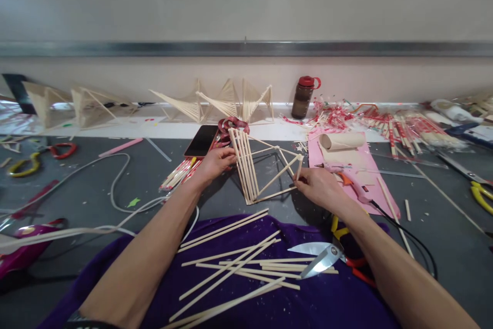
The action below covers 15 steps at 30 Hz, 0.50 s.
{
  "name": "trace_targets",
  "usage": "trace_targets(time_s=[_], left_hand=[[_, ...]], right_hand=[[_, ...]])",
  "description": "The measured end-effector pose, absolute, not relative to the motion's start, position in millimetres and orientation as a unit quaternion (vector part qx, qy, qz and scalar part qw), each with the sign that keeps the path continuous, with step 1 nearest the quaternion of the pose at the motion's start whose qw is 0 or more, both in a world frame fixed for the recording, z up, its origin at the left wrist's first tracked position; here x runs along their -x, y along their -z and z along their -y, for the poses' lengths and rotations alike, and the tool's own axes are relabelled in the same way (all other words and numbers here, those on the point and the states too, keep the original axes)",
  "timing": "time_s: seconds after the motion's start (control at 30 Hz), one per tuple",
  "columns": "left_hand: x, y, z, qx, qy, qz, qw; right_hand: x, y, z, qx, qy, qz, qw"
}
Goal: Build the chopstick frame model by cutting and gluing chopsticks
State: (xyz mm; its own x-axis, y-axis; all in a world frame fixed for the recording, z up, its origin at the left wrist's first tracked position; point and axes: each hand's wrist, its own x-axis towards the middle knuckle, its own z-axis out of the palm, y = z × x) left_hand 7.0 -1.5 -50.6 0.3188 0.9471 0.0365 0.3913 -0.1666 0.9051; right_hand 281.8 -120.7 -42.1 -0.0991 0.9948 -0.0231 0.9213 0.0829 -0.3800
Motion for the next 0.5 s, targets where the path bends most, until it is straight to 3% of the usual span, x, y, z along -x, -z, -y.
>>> trace_targets(time_s=[0.23, 0.5], left_hand=[[-5.6, 54.6, 2.9, -0.510, -0.368, -0.446, 0.636], [0.2, 58.7, -5.5, -0.416, -0.395, -0.417, 0.705]], right_hand=[[-277.7, 41.9, 121.0, 0.649, -0.188, 0.721, 0.150], [-277.6, 49.4, 119.0, 0.635, -0.260, 0.702, 0.190]])
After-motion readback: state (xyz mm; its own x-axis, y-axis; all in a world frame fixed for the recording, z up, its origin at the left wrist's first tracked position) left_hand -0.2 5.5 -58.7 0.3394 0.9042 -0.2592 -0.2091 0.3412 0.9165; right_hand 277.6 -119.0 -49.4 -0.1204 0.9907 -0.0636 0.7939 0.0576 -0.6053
